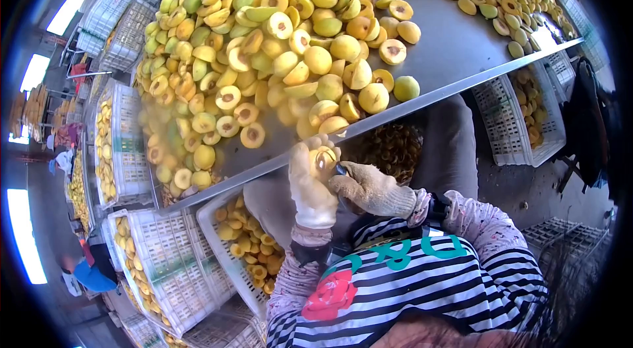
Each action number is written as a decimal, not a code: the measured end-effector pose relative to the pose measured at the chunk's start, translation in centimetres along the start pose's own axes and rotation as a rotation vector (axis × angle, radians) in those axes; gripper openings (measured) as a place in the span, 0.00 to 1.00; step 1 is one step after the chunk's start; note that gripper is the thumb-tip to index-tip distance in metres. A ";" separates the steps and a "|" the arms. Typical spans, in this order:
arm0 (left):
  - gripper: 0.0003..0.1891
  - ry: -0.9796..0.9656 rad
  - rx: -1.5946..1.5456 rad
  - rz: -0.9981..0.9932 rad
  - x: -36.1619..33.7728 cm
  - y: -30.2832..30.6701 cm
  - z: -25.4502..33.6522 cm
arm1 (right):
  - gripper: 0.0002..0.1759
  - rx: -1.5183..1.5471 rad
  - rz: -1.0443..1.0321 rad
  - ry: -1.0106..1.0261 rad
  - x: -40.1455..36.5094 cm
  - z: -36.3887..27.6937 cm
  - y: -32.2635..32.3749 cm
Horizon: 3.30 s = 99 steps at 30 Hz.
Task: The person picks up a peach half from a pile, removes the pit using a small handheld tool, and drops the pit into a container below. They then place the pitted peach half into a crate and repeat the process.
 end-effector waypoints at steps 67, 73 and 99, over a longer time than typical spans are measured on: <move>0.10 -0.583 1.417 0.443 -5.2 6.6 17.7 | 0.25 0.845 -0.137 -0.295 -1.5 2.5 -1.4; 0.25 -0.504 1.867 0.535 8.4 7.9 14.2 | 0.24 0.755 -0.199 -0.177 -3.0 1.1 -0.6; 0.21 -0.125 0.119 -0.029 -1.1 -0.5 -0.5 | 0.24 0.104 -0.007 -0.055 -1.0 0.9 -0.3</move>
Point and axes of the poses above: each hand's wrist, its own x-axis towards the middle knuckle, its own y-axis out of the back of the hand, z = x × y, the point moved 7 cm from there along x, towards the middle knuckle, and after that the axes turned 13 degrees about y, right-handed, at the moved point
